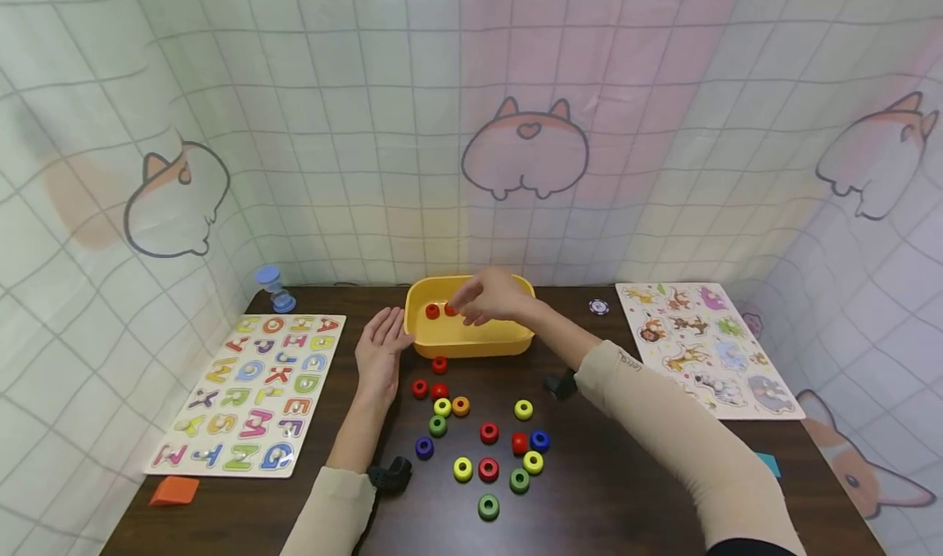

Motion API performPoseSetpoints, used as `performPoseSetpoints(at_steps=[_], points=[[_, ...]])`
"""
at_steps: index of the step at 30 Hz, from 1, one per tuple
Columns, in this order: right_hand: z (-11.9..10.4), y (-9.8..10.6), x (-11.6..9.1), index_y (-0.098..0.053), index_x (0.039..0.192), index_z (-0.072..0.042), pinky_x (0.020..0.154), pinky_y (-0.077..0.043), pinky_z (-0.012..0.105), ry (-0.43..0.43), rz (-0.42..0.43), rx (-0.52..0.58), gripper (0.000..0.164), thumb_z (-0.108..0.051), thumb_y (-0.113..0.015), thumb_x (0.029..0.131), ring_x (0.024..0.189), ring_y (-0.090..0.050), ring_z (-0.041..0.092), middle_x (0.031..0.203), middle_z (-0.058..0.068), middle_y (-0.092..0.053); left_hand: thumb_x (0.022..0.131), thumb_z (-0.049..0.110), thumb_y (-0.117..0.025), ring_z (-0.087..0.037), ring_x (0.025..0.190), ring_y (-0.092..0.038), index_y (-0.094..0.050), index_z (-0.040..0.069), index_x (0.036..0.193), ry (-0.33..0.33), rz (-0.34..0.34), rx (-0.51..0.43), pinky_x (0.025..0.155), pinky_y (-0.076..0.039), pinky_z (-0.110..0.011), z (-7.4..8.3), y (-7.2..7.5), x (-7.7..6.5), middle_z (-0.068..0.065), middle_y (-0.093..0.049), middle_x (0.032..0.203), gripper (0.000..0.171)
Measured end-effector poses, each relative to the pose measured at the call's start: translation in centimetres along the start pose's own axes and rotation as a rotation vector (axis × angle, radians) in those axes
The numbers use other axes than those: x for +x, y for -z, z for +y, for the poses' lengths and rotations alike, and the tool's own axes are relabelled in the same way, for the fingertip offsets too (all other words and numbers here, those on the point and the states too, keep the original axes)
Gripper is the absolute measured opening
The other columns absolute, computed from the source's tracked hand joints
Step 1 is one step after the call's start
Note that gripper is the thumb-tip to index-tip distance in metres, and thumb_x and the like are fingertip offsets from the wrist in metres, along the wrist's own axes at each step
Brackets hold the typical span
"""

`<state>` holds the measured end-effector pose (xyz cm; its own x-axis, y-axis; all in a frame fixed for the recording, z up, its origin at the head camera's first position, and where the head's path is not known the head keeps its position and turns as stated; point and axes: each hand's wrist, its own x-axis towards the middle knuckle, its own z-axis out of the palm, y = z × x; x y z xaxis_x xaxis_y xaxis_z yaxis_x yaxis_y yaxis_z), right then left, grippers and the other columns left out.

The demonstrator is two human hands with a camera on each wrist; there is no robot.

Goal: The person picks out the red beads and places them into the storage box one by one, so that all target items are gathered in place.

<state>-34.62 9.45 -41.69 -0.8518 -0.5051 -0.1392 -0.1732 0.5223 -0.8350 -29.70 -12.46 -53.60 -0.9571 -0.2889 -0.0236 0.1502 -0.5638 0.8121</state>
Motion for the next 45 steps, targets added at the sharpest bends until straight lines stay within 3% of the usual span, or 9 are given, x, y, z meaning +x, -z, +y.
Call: performPoseSetpoints(at_steps=[5, 10, 18, 23, 30, 35, 40, 45], points=[[-1.0, -3.0, -1.5, -0.074, 0.105, -0.007, 0.075, -0.061, 0.039, 0.079, -0.138, -0.053, 0.018, -0.002, -0.069, 0.089, 0.086, -0.072, 0.025, 0.105, 0.014, -0.072, 0.077, -0.025, -0.063, -0.023, 0.131, -0.051, -0.046, 0.007, 0.138, -0.008, -0.001, -0.015, 0.109, -0.041, -0.038, 0.0, 0.2, -0.1, -0.013, -0.052, 0.139, 0.070], [-0.2, -6.2, -2.1, -0.075, 0.107, -0.010, 0.073, -0.061, 0.036, 0.085, -0.227, -0.077, 0.021, -0.005, -0.072, 0.087, 0.083, -0.071, 0.022, 0.105, 0.011, -0.073, 0.079, -0.026, -0.061, -0.024, 0.131, -0.050, -0.044, 0.006, 0.139, -0.009, -0.012, -0.032, 0.112, -0.037, -0.042, -0.2, 0.0, -0.3, -0.020, -0.046, 0.145, 0.070], [1.6, -9.7, -1.9, -0.077, 0.102, -0.015, 0.072, -0.057, 0.023, 0.124, -0.220, -0.281, 0.021, -0.010, -0.079, 0.081, 0.082, -0.068, 0.011, 0.094, -0.003, -0.074, 0.080, -0.027, -0.058, -0.026, 0.132, -0.049, -0.045, 0.006, 0.138, -0.007, -0.011, -0.042, 0.112, -0.037, -0.043, -0.4, -0.2, -0.5, -0.019, -0.048, 0.143, 0.068], [1.5, -10.5, -1.9, -0.077, 0.098, -0.015, 0.067, -0.056, 0.020, 0.141, -0.201, -0.318, 0.021, -0.013, -0.083, 0.078, 0.076, -0.067, 0.004, 0.087, -0.004, -0.075, 0.079, -0.027, -0.059, -0.026, 0.132, -0.050, -0.046, 0.006, 0.137, -0.015, -0.011, -0.046, 0.110, -0.039, -0.040, -0.3, -0.3, -0.4, -0.015, -0.052, 0.139, 0.068], [1.4, -10.1, -1.8, -0.077, 0.099, -0.014, 0.065, -0.057, 0.021, 0.118, -0.210, -0.257, 0.022, -0.014, -0.083, 0.078, 0.072, -0.068, 0.003, 0.083, -0.006, -0.074, 0.079, -0.027, -0.059, -0.026, 0.131, -0.050, -0.046, 0.006, 0.137, -0.017, -0.008, -0.043, 0.105, -0.045, -0.034, 0.0, -0.3, -0.2, -0.020, -0.048, 0.143, 0.068], [1.0, -8.8, -1.7, -0.075, 0.106, -0.010, 0.071, -0.060, 0.030, 0.060, -0.248, -0.127, 0.029, -0.015, -0.083, 0.078, 0.075, -0.070, 0.010, 0.082, -0.002, -0.074, 0.079, -0.027, -0.059, -0.025, 0.131, -0.050, -0.046, 0.006, 0.137, -0.014, -0.007, -0.030, 0.107, -0.043, -0.036, 0.0, 0.0, -0.1, -0.019, -0.048, 0.144, 0.068], [-0.1, -6.4, -1.6, -0.072, 0.111, -0.005, 0.080, -0.060, 0.042, -0.012, -0.264, 0.028, 0.032, -0.011, -0.079, 0.081, 0.082, -0.072, 0.017, 0.087, 0.004, -0.075, 0.077, -0.028, -0.060, -0.025, 0.131, -0.050, -0.046, 0.006, 0.136, -0.019, -0.011, -0.026, 0.110, -0.041, -0.039, 0.0, 0.0, -0.1, -0.017, -0.051, 0.141, 0.069], [-0.7, -2.9, -0.9, -0.069, 0.116, -0.004, 0.084, -0.059, 0.041, -0.042, -0.176, 0.057, 0.035, -0.010, -0.078, 0.082, 0.088, -0.071, 0.019, 0.096, 0.007, -0.074, 0.077, -0.028, -0.060, -0.026, 0.133, -0.048, -0.045, 0.006, 0.137, -0.020, -0.023, -0.034, 0.110, -0.040, -0.038, 0.1, 0.0, -0.1, -0.021, -0.045, 0.146, 0.070]])
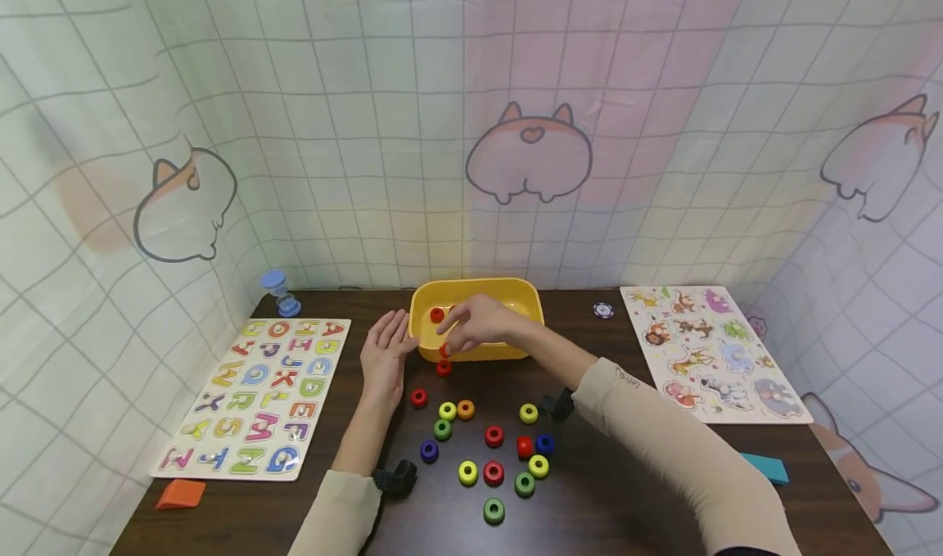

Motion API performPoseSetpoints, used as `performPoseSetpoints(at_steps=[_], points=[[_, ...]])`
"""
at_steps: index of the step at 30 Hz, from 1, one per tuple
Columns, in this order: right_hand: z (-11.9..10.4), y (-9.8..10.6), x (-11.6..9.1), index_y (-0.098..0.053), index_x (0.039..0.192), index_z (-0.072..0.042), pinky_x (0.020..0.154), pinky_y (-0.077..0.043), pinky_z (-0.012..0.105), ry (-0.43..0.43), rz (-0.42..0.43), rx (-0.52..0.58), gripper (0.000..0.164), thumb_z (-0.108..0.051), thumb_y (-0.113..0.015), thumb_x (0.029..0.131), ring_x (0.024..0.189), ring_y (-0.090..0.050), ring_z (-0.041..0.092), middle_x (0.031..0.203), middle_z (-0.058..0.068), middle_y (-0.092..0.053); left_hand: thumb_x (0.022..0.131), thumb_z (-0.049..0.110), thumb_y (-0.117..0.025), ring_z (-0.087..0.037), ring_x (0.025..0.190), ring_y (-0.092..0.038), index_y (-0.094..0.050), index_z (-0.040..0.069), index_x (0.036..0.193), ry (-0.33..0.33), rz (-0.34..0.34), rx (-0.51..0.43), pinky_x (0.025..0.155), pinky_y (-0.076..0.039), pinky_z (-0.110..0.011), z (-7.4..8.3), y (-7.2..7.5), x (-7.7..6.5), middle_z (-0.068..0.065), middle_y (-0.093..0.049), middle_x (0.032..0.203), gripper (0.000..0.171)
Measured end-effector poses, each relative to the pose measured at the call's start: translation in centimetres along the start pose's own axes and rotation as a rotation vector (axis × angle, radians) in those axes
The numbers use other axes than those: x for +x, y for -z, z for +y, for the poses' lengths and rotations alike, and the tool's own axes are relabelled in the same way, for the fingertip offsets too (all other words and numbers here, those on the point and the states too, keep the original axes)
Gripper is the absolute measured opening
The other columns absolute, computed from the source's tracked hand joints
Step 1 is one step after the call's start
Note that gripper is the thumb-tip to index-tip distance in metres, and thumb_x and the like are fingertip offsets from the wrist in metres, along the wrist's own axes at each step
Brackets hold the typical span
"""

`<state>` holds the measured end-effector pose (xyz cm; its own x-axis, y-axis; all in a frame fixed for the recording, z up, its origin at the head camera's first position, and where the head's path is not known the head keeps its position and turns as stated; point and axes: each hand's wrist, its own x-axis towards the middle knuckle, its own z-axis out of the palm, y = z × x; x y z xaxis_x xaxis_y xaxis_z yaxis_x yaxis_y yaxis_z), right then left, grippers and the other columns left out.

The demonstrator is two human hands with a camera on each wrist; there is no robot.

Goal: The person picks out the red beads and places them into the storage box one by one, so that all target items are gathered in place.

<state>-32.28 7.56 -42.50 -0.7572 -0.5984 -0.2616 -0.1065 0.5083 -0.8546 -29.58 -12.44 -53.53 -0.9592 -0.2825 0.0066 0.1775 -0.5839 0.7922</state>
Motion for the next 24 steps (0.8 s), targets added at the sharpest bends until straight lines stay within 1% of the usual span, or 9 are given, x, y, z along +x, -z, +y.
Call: performPoseSetpoints(at_steps=[5, 9, 11, 13, 15, 17, 18, 21, 24], points=[[0.5, 3.7, 0.6, -0.068, 0.116, -0.004, 0.080, -0.060, 0.035, -0.048, 0.161, -0.008, 0.037, -0.006, -0.078, 0.080, 0.089, -0.069, 0.022, 0.102, 0.012, -0.071, 0.077, -0.028, -0.061, -0.025, 0.132, -0.049, -0.045, 0.006, 0.138, 0.009, -0.006, 0.003, 0.112, -0.038, -0.040, 0.1, 0.0, 0.0, -0.021, -0.044, 0.147, 0.071], [2.2, 6.0, 1.6, -0.069, 0.114, -0.003, 0.076, -0.060, 0.031, -0.099, 0.287, -0.020, 0.037, -0.004, -0.079, 0.079, 0.091, -0.067, 0.024, 0.108, 0.015, -0.069, 0.078, -0.027, -0.061, -0.026, 0.133, -0.048, -0.044, 0.005, 0.138, 0.006, -0.011, 0.009, 0.113, -0.036, -0.042, 0.2, 0.1, 0.1, -0.022, -0.043, 0.147, 0.071], [3.3, 6.7, 2.2, -0.068, 0.115, -0.001, 0.076, -0.060, 0.031, -0.124, 0.331, -0.009, 0.037, -0.002, -0.078, 0.079, 0.093, -0.068, 0.028, 0.111, 0.016, -0.068, 0.077, -0.026, -0.061, -0.027, 0.134, -0.047, -0.044, 0.006, 0.138, 0.005, -0.013, 0.015, 0.113, -0.036, -0.043, 0.1, 0.2, 0.1, -0.021, -0.044, 0.147, 0.071], [4.5, 7.1, 2.7, -0.067, 0.116, 0.003, 0.079, -0.060, 0.036, -0.140, 0.366, -0.002, 0.039, -0.001, -0.078, 0.078, 0.091, -0.069, 0.030, 0.111, 0.018, -0.068, 0.077, -0.026, -0.061, -0.026, 0.133, -0.048, -0.045, 0.006, 0.138, 0.009, -0.009, 0.017, 0.112, -0.036, -0.042, 0.1, 0.2, 0.0, -0.021, -0.044, 0.147, 0.071], [5.7, 7.3, 3.4, -0.068, 0.114, 0.005, 0.081, -0.060, 0.041, -0.152, 0.392, -0.012, 0.040, -0.001, -0.079, 0.076, 0.087, -0.070, 0.029, 0.107, 0.017, -0.070, 0.077, -0.026, -0.061, -0.025, 0.132, -0.050, -0.046, 0.007, 0.137, 0.015, -0.003, 0.021, 0.112, -0.037, -0.042, 0.1, 0.2, 0.0, -0.020, -0.046, 0.146, 0.070], [6.8, 7.3, 4.1, -0.070, 0.110, 0.003, 0.081, -0.060, 0.042, -0.159, 0.423, -0.065, 0.039, -0.003, -0.081, 0.073, 0.083, -0.069, 0.027, 0.100, 0.014, -0.072, 0.078, -0.026, -0.061, -0.024, 0.131, -0.051, -0.047, 0.008, 0.136, 0.018, 0.002, 0.018, 0.112, -0.037, -0.042, 0.0, 0.2, 0.0, -0.019, -0.047, 0.145, 0.069], [7.3, 7.3, 4.4, -0.072, 0.107, 0.001, 0.081, -0.060, 0.042, -0.166, 0.439, -0.103, 0.038, -0.005, -0.083, 0.072, 0.080, -0.068, 0.023, 0.096, 0.011, -0.073, 0.078, -0.027, -0.061, -0.023, 0.130, -0.051, -0.048, 0.008, 0.136, 0.016, 0.004, 0.015, 0.112, -0.037, -0.042, 0.0, 0.2, 0.1, -0.020, -0.046, 0.145, 0.069], [8.2, 7.0, 5.1, -0.075, 0.100, -0.005, 0.072, -0.058, 0.032, -0.173, 0.484, -0.240, 0.035, -0.010, -0.087, 0.068, 0.078, -0.065, 0.020, 0.087, 0.003, -0.073, 0.077, -0.026, -0.062, -0.023, 0.130, -0.052, -0.048, 0.008, 0.136, 0.013, 0.007, 0.013, 0.111, -0.038, -0.042, -0.1, 0.2, 0.1, -0.020, -0.047, 0.145, 0.070], [8.5, 6.5, 5.7, -0.075, 0.096, -0.007, 0.064, -0.054, 0.027, -0.156, 0.506, -0.351, 0.032, -0.010, -0.087, 0.067, 0.075, -0.064, 0.019, 0.083, 0.001, -0.072, 0.076, -0.027, -0.062, -0.023, 0.130, -0.051, -0.048, 0.007, 0.136, 0.004, 0.008, 0.017, 0.111, -0.038, -0.041, -0.1, 0.2, 0.2, -0.020, -0.046, 0.145, 0.071]])
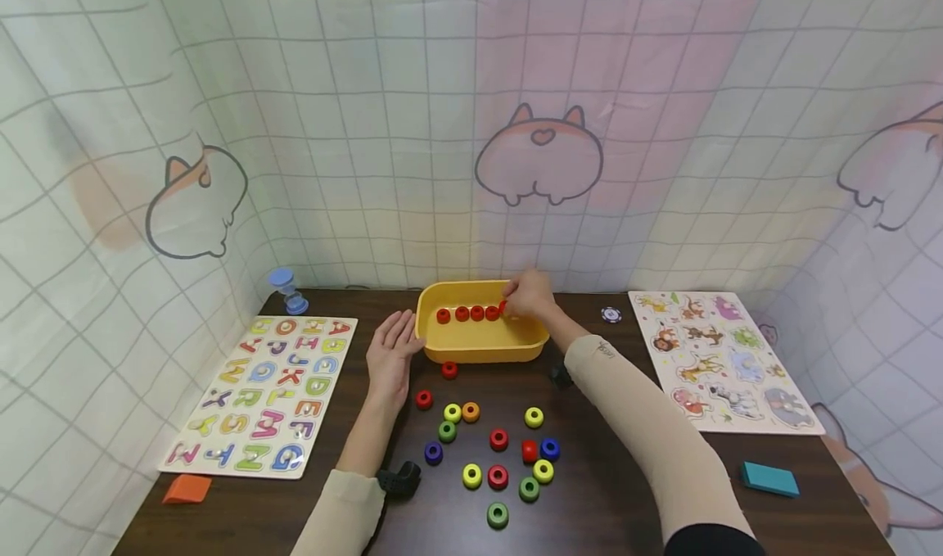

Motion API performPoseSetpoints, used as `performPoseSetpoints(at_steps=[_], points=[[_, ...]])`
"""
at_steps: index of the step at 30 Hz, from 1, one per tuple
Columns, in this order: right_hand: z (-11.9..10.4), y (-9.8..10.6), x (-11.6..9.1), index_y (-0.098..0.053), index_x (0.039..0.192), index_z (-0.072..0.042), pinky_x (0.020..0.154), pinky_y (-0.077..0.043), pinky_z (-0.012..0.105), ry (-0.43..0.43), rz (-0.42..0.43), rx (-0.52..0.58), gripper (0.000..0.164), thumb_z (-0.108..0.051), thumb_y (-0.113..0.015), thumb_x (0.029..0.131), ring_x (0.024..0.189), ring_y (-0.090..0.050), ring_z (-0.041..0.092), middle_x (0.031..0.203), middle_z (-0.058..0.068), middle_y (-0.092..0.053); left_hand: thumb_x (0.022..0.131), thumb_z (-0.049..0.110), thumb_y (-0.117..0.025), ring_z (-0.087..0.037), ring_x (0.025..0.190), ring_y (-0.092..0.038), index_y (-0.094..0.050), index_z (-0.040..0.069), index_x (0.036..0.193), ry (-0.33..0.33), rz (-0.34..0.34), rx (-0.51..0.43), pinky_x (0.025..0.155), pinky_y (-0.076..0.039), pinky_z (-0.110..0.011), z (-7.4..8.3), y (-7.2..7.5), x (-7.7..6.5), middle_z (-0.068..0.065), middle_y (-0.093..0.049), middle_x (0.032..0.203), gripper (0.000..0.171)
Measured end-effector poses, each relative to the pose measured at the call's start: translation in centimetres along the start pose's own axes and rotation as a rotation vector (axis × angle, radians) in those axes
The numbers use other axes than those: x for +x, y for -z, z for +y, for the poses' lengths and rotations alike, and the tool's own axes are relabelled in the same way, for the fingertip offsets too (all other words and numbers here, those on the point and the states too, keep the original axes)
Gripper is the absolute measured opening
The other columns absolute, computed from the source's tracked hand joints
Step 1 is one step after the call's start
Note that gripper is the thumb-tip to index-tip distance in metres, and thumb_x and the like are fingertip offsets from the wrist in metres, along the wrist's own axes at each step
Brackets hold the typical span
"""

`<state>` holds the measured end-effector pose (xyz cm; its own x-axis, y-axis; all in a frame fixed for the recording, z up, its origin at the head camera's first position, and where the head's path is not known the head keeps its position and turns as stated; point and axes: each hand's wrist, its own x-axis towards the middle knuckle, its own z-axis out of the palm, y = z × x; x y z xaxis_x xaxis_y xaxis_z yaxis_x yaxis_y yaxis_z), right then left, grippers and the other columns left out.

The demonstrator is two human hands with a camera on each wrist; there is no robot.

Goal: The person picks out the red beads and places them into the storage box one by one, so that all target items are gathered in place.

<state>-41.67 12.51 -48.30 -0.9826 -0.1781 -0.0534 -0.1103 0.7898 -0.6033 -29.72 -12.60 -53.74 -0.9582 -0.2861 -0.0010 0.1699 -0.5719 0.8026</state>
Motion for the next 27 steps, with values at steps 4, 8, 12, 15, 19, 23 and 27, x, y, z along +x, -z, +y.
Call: performPoseSetpoints(at_steps=[4, 8, 12, 15, 19, 23, 27], points=[[-0.4, -0.7, 0.0, -0.075, 0.097, -0.007, 0.061, -0.053, 0.028, 0.030, 0.019, -0.062, 0.029, -0.007, -0.084, 0.069, 0.073, -0.063, 0.020, 0.084, 0.003, -0.072, 0.076, -0.027, -0.062, -0.024, 0.131, -0.051, -0.047, 0.006, 0.137, -0.008, -0.003, 0.000, 0.110, -0.039, -0.040, 0.0, 0.0, 0.0, -0.018, -0.049, 0.144, 0.071], [-0.7, -1.2, 0.0, -0.075, 0.103, -0.008, 0.068, -0.056, 0.028, 0.004, -0.010, -0.011, 0.034, -0.007, -0.084, 0.071, 0.080, -0.065, 0.019, 0.094, 0.005, -0.074, 0.076, -0.027, -0.062, -0.023, 0.130, -0.051, -0.047, 0.006, 0.137, -0.002, -0.004, 0.007, 0.109, -0.040, -0.039, 0.1, -0.1, 0.0, -0.018, -0.049, 0.143, 0.071], [-0.9, -1.1, -0.1, -0.072, 0.111, -0.007, 0.078, -0.057, 0.029, -0.033, -0.083, 0.077, 0.040, -0.008, -0.083, 0.073, 0.091, -0.067, 0.018, 0.106, 0.006, -0.073, 0.077, -0.027, -0.061, -0.023, 0.131, -0.050, -0.047, 0.008, 0.136, 0.014, -0.004, 0.004, 0.110, -0.039, -0.039, 0.2, -0.1, 0.0, -0.019, -0.047, 0.145, 0.070], [-0.9, -0.6, -0.5, -0.070, 0.115, -0.005, 0.080, -0.057, 0.029, -0.053, -0.120, 0.145, 0.040, -0.007, -0.080, 0.076, 0.095, -0.066, 0.020, 0.110, 0.008, -0.072, 0.077, -0.028, -0.060, -0.026, 0.134, -0.047, -0.045, 0.006, 0.138, 0.022, -0.019, -0.018, 0.112, -0.036, -0.042, 0.3, -0.1, -0.1, -0.021, -0.043, 0.147, 0.071], [-1.3, 0.4, -1.7, -0.066, 0.120, 0.001, 0.081, -0.059, 0.034, -0.053, -0.141, 0.285, 0.042, -0.002, -0.076, 0.079, 0.098, -0.067, 0.025, 0.115, 0.016, -0.069, 0.077, -0.029, -0.059, -0.029, 0.137, -0.043, -0.042, 0.003, 0.140, 0.028, -0.037, -0.039, 0.113, -0.034, -0.043, 0.4, -0.1, -0.1, -0.023, -0.040, 0.149, 0.072], [-2.7, 1.2, -3.7, -0.063, 0.122, 0.006, 0.085, -0.058, 0.043, -0.016, -0.173, 0.443, 0.041, 0.002, -0.073, 0.083, 0.099, -0.068, 0.033, 0.117, 0.025, -0.066, 0.077, -0.029, -0.059, -0.028, 0.135, -0.045, -0.043, 0.003, 0.139, 0.027, -0.025, -0.035, 0.112, -0.036, -0.041, 0.4, -0.1, -0.1, -0.022, -0.042, 0.148, 0.071], [-4.5, 1.4, -6.2, -0.064, 0.118, 0.007, 0.082, -0.059, 0.045, 0.072, -0.236, 0.495, 0.035, 0.001, -0.072, 0.085, 0.096, -0.069, 0.035, 0.114, 0.027, -0.067, 0.076, -0.028, -0.061, -0.025, 0.132, -0.049, -0.046, 0.005, 0.137, 0.016, -0.002, -0.023, 0.111, -0.039, -0.040, 0.3, -0.1, -0.1, -0.019, -0.048, 0.144, 0.070]])
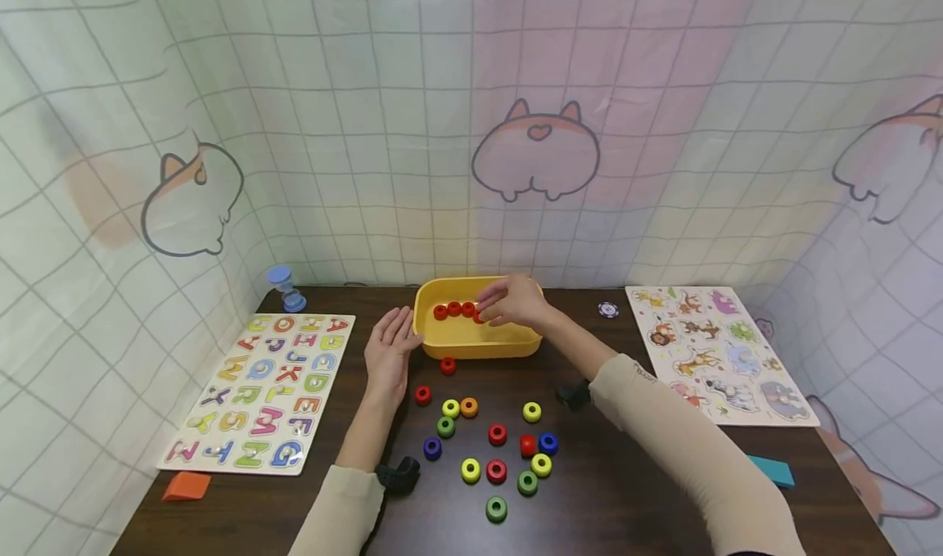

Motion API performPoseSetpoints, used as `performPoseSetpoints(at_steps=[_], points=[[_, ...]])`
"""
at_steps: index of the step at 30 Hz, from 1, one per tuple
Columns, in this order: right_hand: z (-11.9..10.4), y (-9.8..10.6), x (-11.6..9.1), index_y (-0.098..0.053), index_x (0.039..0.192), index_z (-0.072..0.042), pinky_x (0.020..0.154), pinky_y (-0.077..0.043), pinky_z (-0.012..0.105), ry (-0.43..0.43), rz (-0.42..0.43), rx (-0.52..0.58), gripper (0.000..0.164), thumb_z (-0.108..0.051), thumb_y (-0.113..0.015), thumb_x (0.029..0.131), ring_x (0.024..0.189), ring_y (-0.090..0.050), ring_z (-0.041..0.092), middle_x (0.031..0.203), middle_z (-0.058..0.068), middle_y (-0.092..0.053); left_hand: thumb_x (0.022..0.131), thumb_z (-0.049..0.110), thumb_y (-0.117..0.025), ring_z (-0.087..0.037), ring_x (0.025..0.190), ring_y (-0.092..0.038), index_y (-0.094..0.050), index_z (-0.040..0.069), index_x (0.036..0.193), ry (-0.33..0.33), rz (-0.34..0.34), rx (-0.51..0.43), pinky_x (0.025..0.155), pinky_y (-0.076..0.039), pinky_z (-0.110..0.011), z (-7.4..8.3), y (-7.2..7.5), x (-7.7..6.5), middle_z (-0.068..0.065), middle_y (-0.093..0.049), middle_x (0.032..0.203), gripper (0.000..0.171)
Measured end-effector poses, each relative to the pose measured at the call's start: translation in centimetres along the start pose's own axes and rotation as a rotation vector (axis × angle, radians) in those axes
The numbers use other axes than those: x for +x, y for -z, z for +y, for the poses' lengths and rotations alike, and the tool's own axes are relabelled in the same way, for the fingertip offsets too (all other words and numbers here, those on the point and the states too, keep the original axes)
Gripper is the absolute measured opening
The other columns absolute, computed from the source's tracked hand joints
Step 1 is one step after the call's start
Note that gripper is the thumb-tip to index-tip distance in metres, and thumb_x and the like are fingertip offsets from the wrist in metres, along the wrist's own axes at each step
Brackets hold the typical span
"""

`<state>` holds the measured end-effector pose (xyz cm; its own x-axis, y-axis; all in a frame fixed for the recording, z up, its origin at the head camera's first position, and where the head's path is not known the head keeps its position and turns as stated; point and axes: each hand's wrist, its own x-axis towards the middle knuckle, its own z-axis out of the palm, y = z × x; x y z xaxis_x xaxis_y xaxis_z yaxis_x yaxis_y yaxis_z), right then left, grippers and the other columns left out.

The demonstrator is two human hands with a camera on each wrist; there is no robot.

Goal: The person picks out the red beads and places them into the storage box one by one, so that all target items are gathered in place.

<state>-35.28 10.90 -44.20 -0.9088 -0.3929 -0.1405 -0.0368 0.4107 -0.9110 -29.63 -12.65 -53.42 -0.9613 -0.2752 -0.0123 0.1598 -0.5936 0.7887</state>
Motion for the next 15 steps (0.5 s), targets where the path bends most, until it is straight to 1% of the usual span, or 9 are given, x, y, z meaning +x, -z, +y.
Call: performPoseSetpoints(at_steps=[3, 6, 11, 13, 15], points=[[-1.0, -1.2, -1.7, -0.066, 0.115, 0.006, 0.081, -0.059, 0.046, 0.045, -0.073, -0.007, 0.034, -0.001, -0.075, 0.083, 0.093, -0.071, 0.033, 0.110, 0.023, -0.069, 0.075, -0.028, -0.062, -0.025, 0.131, -0.050, -0.047, 0.005, 0.136, -0.005, 0.007, 0.008, 0.109, -0.040, -0.039, -0.1, 0.0, 0.0, -0.019, -0.049, 0.143, 0.070], [-1.6, -2.7, -2.8, -0.067, 0.114, 0.005, 0.083, -0.057, 0.050, 0.058, -0.161, -0.004, 0.033, -0.003, -0.076, 0.083, 0.092, -0.071, 0.031, 0.109, 0.022, -0.070, 0.076, -0.027, -0.062, -0.025, 0.132, -0.050, -0.046, 0.004, 0.137, -0.010, -0.002, 0.006, 0.110, -0.040, -0.040, 0.0, 0.1, 0.0, -0.021, -0.047, 0.145, 0.071], [-1.4, -5.5, -3.4, -0.068, 0.115, 0.002, 0.082, -0.058, 0.048, 0.029, -0.319, -0.008, 0.031, -0.004, -0.074, 0.085, 0.090, -0.071, 0.026, 0.112, 0.021, -0.069, 0.078, -0.027, -0.060, -0.027, 0.134, -0.047, -0.044, 0.003, 0.138, -0.013, -0.021, -0.017, 0.112, -0.037, -0.042, 0.0, 0.2, 0.1, -0.023, -0.044, 0.146, 0.069], [-1.0, -6.7, -3.3, -0.069, 0.115, 0.000, 0.081, -0.059, 0.046, 0.031, -0.349, -0.036, 0.030, -0.005, -0.073, 0.086, 0.088, -0.072, 0.024, 0.112, 0.019, -0.070, 0.079, -0.026, -0.059, -0.027, 0.134, -0.047, -0.043, 0.003, 0.139, -0.004, -0.026, -0.024, 0.113, -0.036, -0.042, 0.0, 0.2, 0.1, -0.022, -0.044, 0.146, 0.068], [-0.6, -7.8, -3.2, -0.070, 0.114, -0.003, 0.079, -0.059, 0.046, 0.041, -0.358, -0.068, 0.028, -0.006, -0.073, 0.086, 0.087, -0.072, 0.022, 0.111, 0.016, -0.070, 0.080, -0.026, -0.059, -0.027, 0.134, -0.047, -0.043, 0.004, 0.139, 0.010, -0.025, -0.033, 0.113, -0.035, -0.043, -0.1, 0.2, 0.0, -0.019, -0.047, 0.144, 0.067]])
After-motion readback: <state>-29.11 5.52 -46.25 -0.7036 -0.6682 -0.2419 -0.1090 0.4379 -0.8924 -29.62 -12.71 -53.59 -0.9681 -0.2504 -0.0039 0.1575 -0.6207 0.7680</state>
